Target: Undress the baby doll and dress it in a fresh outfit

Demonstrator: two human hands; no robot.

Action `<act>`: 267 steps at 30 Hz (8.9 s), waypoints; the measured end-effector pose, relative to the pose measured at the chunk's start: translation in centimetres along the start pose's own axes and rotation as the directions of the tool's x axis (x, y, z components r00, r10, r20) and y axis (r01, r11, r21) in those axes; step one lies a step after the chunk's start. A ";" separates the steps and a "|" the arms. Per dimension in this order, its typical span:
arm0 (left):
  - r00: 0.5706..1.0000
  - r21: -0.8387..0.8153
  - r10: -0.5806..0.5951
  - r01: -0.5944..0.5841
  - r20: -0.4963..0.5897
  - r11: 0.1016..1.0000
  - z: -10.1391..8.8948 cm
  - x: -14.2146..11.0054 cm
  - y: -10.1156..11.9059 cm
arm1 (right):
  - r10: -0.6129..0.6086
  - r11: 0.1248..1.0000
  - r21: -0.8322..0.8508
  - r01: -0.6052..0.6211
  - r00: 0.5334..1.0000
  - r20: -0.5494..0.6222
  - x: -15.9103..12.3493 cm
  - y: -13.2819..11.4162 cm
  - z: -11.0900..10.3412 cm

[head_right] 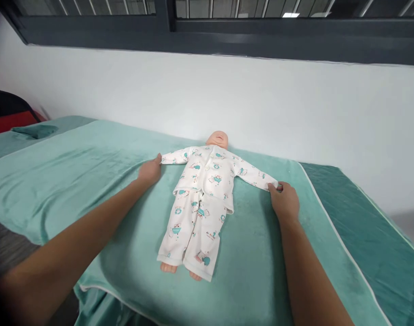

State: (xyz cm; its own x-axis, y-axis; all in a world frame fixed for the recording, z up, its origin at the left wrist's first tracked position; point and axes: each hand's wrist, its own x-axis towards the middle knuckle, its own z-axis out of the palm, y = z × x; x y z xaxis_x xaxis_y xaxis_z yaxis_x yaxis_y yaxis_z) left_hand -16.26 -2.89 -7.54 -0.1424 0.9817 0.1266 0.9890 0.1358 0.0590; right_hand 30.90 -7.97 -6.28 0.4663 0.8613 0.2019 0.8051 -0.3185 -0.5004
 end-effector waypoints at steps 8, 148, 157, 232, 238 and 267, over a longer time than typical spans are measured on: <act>0.998 0.041 0.003 0.000 -0.058 0.999 0.5 2.3 -3.3 | 0.065 0.997 0.032 -0.065 0.998 -0.005 0.9 -0.2 0.3; 0.990 0.242 -0.142 0.134 0.016 0.961 -1.0 0.7 -1.0 | -0.767 0.558 0.560 0.613 0.638 0.066 -1.6 -17.0 3.4; 0.989 0.104 -0.141 0.144 -0.034 0.984 -0.8 -2.7 -3.0 | -0.898 0.440 0.203 0.874 0.427 0.106 -9.4 -18.1 1.1; 0.998 -0.122 -0.054 0.052 -0.011 0.991 0.3 -6.6 -6.1 | -0.801 0.559 0.420 0.715 0.596 0.052 -29.7 -12.8 -2.2; 0.998 -0.150 -0.056 0.053 -0.018 0.987 0.2 -6.5 -6.1 | -0.814 0.537 0.468 0.702 0.576 0.070 -29.6 -12.8 -2.2; 0.998 -0.166 -0.055 0.049 -0.028 0.985 0.4 -6.5 -6.4 | -0.547 0.676 0.526 0.516 0.830 -0.110 -30.8 -6.4 -3.5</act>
State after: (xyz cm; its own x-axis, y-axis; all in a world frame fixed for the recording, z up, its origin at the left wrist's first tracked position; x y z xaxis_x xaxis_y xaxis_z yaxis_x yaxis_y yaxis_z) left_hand -21.61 -10.06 -9.11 -0.1975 0.9686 0.1508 0.9601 0.1601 0.2291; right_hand 12.69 -33.81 -6.35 -0.0130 0.8452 0.5342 0.5919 0.4371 -0.6772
